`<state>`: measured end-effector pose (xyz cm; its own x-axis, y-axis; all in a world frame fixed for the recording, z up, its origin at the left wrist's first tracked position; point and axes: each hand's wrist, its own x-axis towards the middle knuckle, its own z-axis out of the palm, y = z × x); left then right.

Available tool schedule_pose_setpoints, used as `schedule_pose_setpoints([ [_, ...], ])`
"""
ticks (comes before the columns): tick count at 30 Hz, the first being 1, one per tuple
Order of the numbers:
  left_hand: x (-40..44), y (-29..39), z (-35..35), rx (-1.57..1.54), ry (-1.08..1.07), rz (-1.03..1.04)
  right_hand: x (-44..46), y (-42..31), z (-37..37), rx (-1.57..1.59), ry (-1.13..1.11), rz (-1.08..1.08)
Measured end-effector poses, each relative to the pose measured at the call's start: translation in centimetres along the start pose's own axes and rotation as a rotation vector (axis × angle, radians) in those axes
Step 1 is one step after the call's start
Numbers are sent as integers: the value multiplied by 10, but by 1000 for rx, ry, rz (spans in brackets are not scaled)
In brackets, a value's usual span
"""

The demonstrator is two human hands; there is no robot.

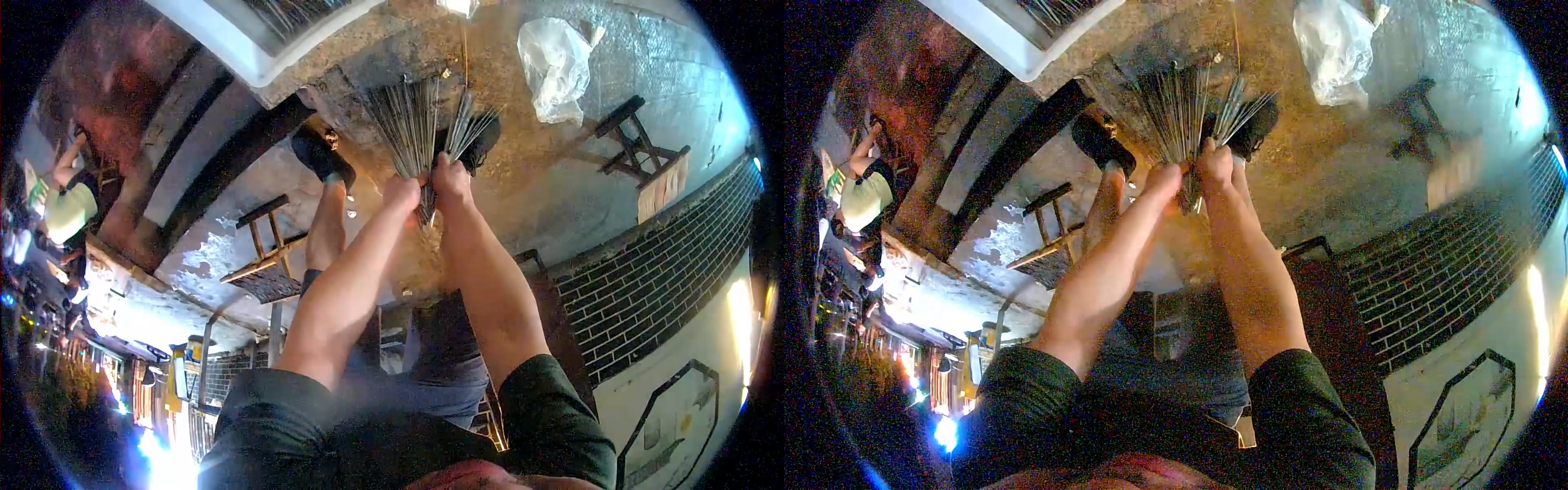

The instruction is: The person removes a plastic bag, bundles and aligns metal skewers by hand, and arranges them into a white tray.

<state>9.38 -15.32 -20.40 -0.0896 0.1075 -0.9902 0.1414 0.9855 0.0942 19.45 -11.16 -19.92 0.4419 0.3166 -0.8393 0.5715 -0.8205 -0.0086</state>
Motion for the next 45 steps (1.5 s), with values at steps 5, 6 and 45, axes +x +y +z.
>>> schedule_pose_setpoints([
  [5, 22, -30, 19, -282, -127, -151, 66, 66, 54, -139, -61, -227],
  [6, 12, -23, 10, -93, -60, -41, 54, 57, 48, -279, -107, -231],
  [45, 0, 3, 1, -803, -464, -179, 55, 6, 13, -46, -96, -37],
])
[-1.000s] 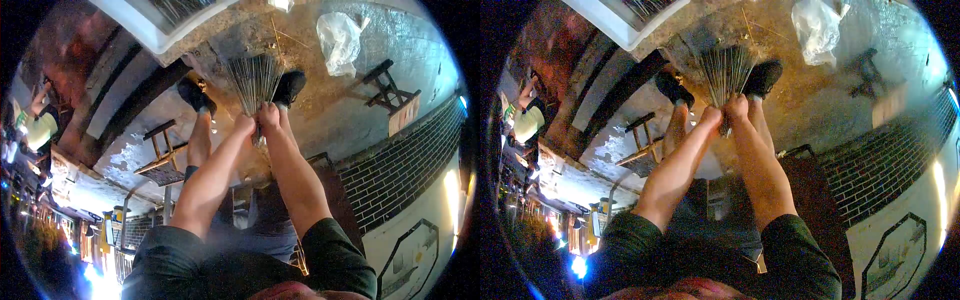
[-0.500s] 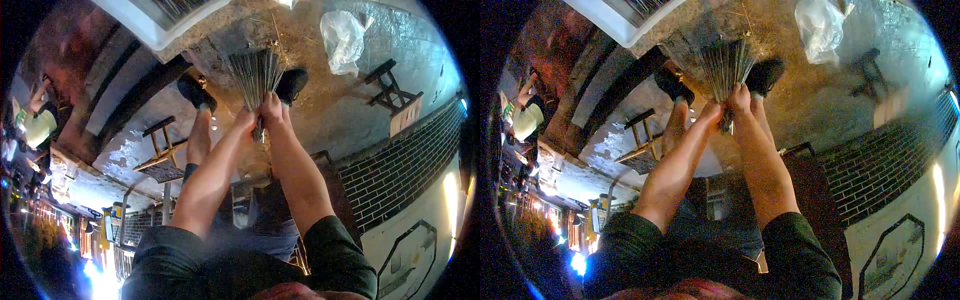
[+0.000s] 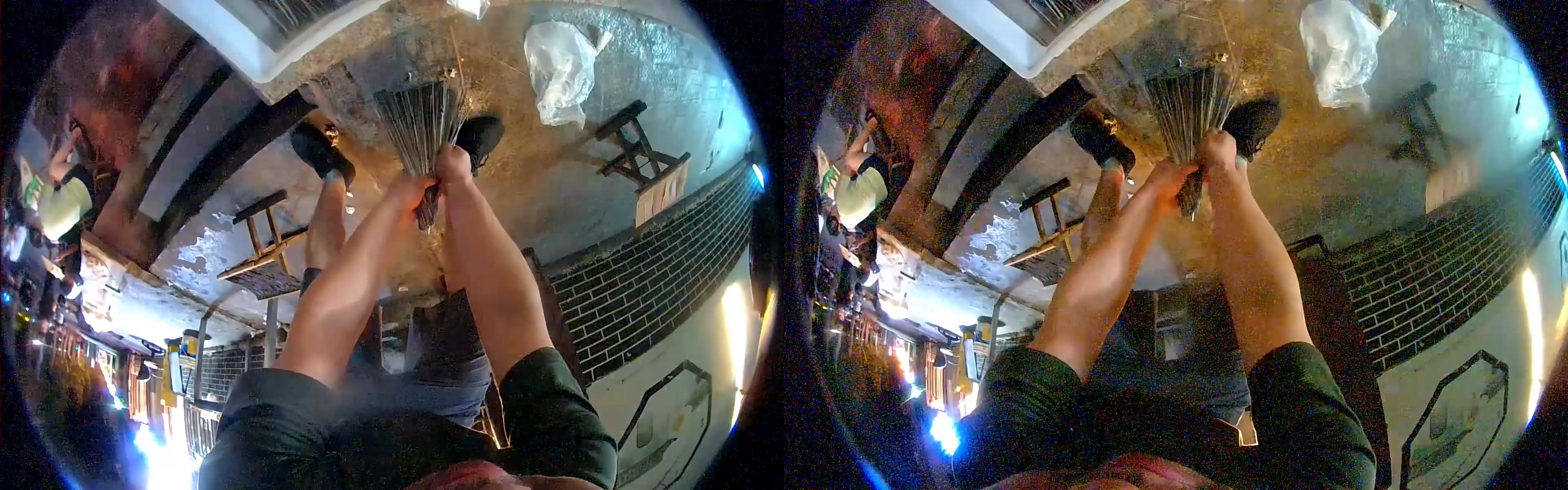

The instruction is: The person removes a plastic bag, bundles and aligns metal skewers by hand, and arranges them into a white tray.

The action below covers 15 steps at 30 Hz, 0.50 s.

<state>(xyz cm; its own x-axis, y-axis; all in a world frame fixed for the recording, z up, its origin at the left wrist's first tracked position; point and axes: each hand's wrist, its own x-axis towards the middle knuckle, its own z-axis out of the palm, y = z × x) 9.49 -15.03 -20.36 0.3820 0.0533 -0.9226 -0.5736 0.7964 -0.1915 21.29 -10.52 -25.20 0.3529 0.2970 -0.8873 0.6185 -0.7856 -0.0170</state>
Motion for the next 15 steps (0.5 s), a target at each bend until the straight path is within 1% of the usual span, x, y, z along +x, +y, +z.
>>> schedule_pose_setpoints([
  [2, -13, 14, 3, 119, -13, 88, 0, 8, 8, -437, 188, -260],
  [4, -9, 10, -4, 40, -54, 40, 28, 47, 17, -696, 250, -391],
  [5, -8, 11, -5, 2, -74, 18, -14, 0, 0, -788, 151, -374],
  [8, -11, 17, -4, -25, -57, -8, -1, 13, 11, -207, 207, -40],
  [10, -17, 19, 0, -43, -47, -33, 4, 25, 10, -389, 152, -98],
  [11, -17, 19, 1, -53, -44, -45, -10, 12, 1, -467, 137, -130],
  [12, -10, 13, -4, -20, -71, -10, -22, 4, -4, -543, 124, -163],
  [13, 4, 2, -15, 13, -99, 26, -29, 3, -3, -337, 179, -97],
  [15, 8, 0, -21, -16, -156, 10, -32, 12, 7, 7, 126, 19],
])
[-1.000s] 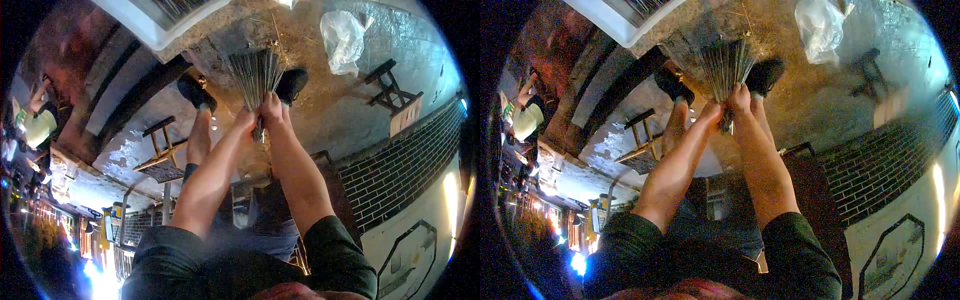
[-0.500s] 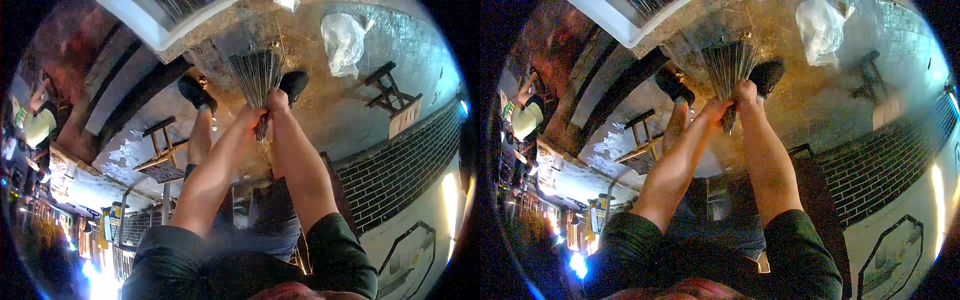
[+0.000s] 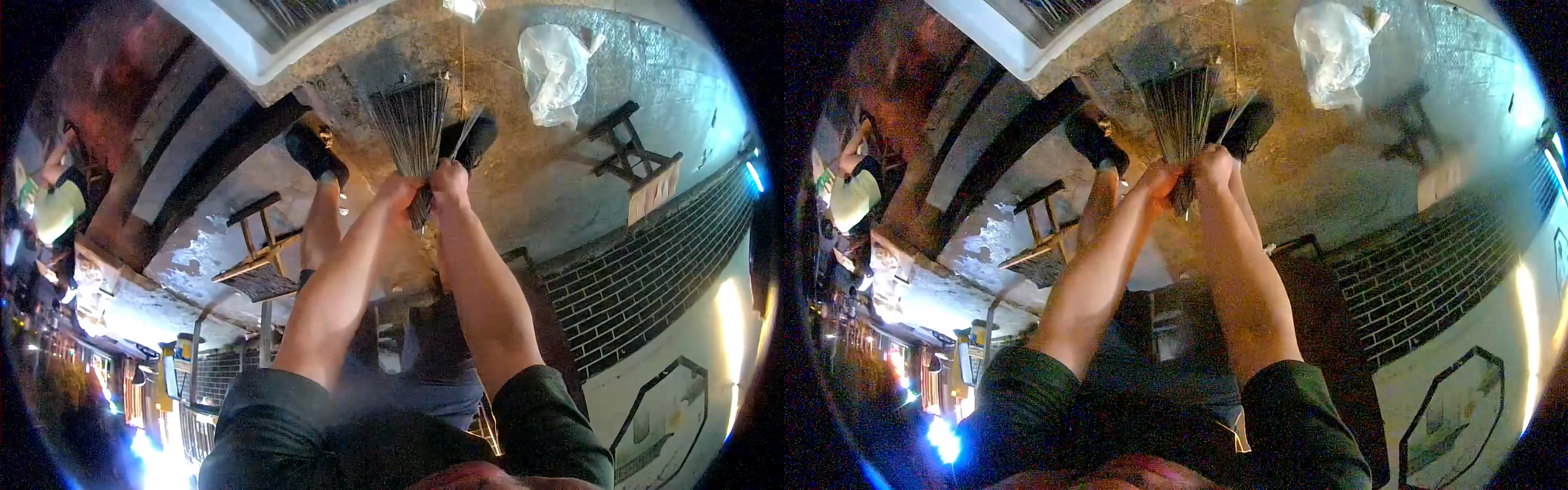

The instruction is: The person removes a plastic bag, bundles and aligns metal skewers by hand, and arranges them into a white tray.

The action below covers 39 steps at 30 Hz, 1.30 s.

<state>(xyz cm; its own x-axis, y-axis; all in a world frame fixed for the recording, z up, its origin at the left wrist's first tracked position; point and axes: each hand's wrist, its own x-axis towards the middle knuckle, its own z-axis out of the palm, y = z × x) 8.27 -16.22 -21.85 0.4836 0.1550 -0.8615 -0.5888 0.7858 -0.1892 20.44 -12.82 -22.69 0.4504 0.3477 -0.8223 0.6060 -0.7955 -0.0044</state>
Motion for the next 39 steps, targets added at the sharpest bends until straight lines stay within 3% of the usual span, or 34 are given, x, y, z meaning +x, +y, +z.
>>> schedule_pose_setpoints([
  [1, -5, 4, 2, -66, -29, -48, -5, 2, 2, 167, -28, 69],
  [2, -8, 7, 4, -131, -57, -95, -16, -6, -7, -13, -78, -36],
  [4, -6, 6, 5, -89, 8, -76, -4, 27, 21, -108, 54, -251],
  [6, -10, 10, 11, 43, 134, -36, -6, 29, 19, -154, -16, -238],
  [7, -11, 11, 11, -2, 97, -33, -7, 30, 18, -177, -52, -232],
  [9, -14, 13, 8, -91, 22, -28, -3, 49, 33, 117, -97, -133],
  [11, -14, 15, 6, -73, 77, -52, -15, 25, 15, -344, -250, -363],
  [12, -14, 15, 4, -65, 105, -64, -20, 12, 8, -496, -348, -379],
  [15, -9, 9, -4, -83, 68, -81, -46, -3, -3, 405, -350, -224],
  [20, 16, -13, -27, -130, -41, -18, -31, -15, -20, -268, -489, -242],
  [23, 25, -15, -28, -143, -46, 6, -65, -18, -29, 52, -42, -970],
  [24, 3, 2, -17, -102, -17, -49, -44, -1, -21, -178, -67, -991],
  [26, -7, 9, -12, -19, 5, -89, -41, -9, -18, -234, -131, -686],
  [27, 3, 3, -18, 24, -2, -76, -45, -14, -7, -59, -165, -366],
  [29, -3, 9, -11, 4, 10, -79, -44, -12, 3, 96, -130, -141],
  [30, -15, 17, 2, -60, 26, -93, -34, 3, 12, 79, -64, -240],
  [32, -33, 32, 14, -65, 31, -107, -38, -14, 11, 234, -51, -49],
  [33, -36, 33, 12, -6, 21, -107, -35, -12, 12, 220, -46, -65],
  [36, -36, 33, 11, -228, -242, -92, -34, -17, 9, 160, 4, -93],
  [39, -17, 22, 13, -184, 25, -178, -47, -28, 0, 193, -35, -64],
])
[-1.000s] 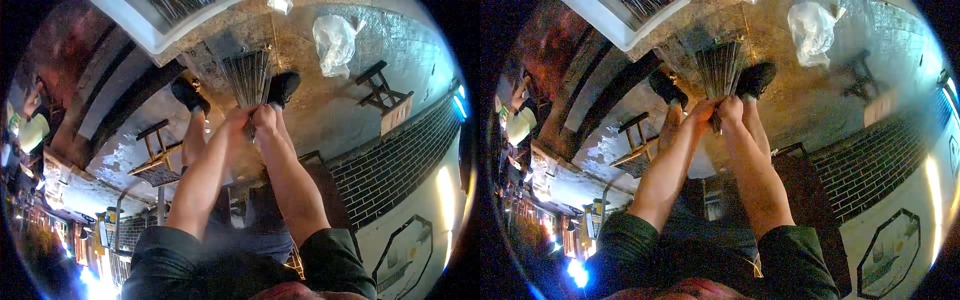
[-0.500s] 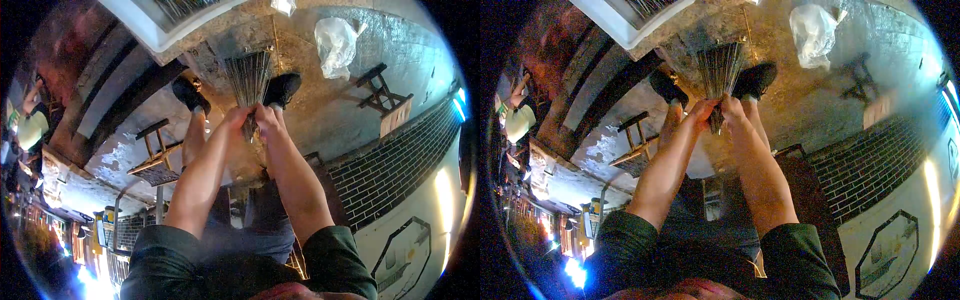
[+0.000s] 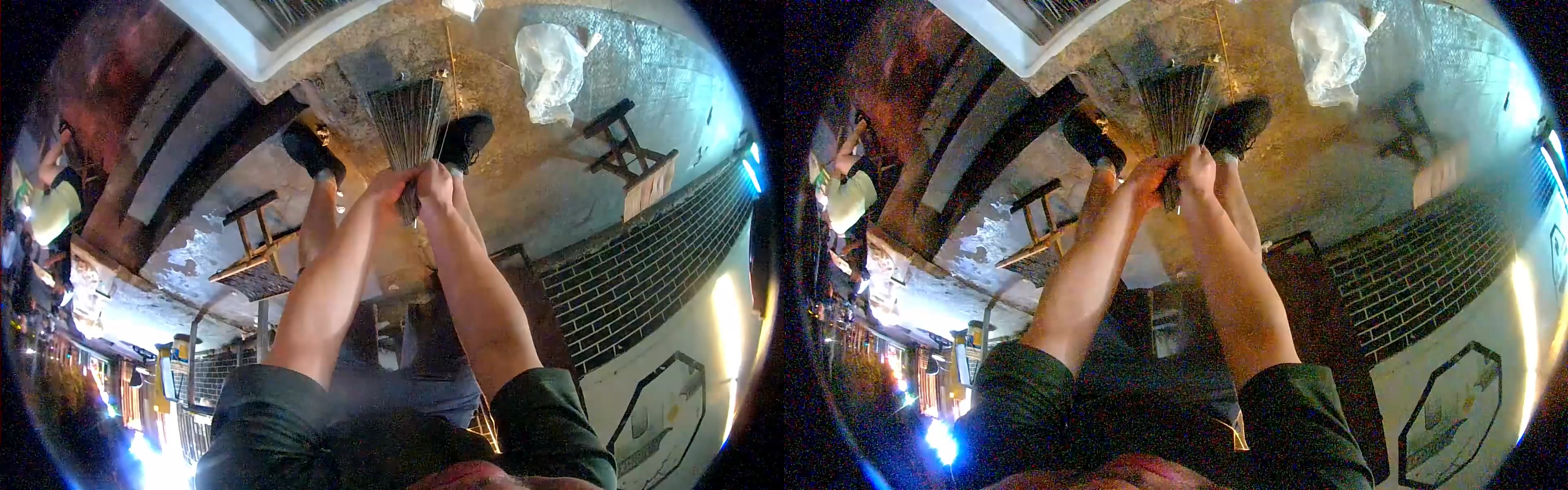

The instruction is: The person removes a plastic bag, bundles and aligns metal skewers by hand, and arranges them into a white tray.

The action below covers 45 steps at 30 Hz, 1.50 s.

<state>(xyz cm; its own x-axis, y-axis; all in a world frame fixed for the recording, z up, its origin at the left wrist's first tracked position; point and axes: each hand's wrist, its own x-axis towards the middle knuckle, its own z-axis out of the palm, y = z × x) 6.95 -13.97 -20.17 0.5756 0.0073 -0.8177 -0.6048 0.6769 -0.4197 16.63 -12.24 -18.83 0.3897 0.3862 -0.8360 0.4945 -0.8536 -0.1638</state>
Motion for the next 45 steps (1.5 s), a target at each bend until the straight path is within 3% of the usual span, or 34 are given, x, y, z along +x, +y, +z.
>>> schedule_pose_setpoints([
  [3, -2, -1, -9, 5, -140, 71, -13, 8, 6, 24, 105, 14],
  [7, 0, 0, -15, 35, -161, 58, -33, -7, -8, 272, -115, 77],
  [10, -1, 5, -14, 44, -158, 9, -36, 8, -5, 291, -105, 34],
  [11, -9, 9, -8, 52, -149, -32, -36, 10, -5, -45, -82, -156],
  [14, -20, 11, -3, 102, -125, -44, -50, -24, -28, 131, -269, 147],
  [15, -21, 13, 1, 137, -80, -64, -35, -3, -25, 78, -367, 101],
  [17, -12, 11, -3, 173, -55, 7, -53, -52, -47, 195, -481, 166],
  [20, 6, 1, -16, -2, -82, 0, -15, 7, -37, 584, -480, 240],
  [21, 5, -1, -15, 12, -7, 12, -8, 11, -35, 532, -414, 236],
  [24, 26, -11, -31, 120, -11, 26, 58, 77, -15, 319, -440, -130],
  [25, 6, -4, -22, 159, -67, 71, 54, 54, -16, 547, -483, 0],
  [28, 10, -7, -21, 51, -103, 72, 50, 17, -3, 480, -405, 272],
  [29, 18, -13, -24, 172, -8, 194, 38, -20, -8, 252, -348, 352],
  [33, 27, 1, -54, 942, 219, 307, 64, 25, 9, 499, -327, 451],
  [34, 22, -1, -54, 932, 223, 377, 62, 30, 8, 637, -343, 483],
  [37, 12, -8, -48, 887, 219, 492, 45, 9, 0, 671, -267, 448],
  [39, 13, -10, -43, 848, 205, 435, 40, 5, -3, 727, -305, 460],
  [41, 39, -13, -52, 760, 314, 295, 29, -21, -6, 477, -279, 411],
  [43, 50, -20, -60, 556, 213, 275, 53, 9, 10, 313, -256, 404],
  [45, 16, -18, -27, 320, 241, 214, 54, 24, 11, 485, -254, 411],
])
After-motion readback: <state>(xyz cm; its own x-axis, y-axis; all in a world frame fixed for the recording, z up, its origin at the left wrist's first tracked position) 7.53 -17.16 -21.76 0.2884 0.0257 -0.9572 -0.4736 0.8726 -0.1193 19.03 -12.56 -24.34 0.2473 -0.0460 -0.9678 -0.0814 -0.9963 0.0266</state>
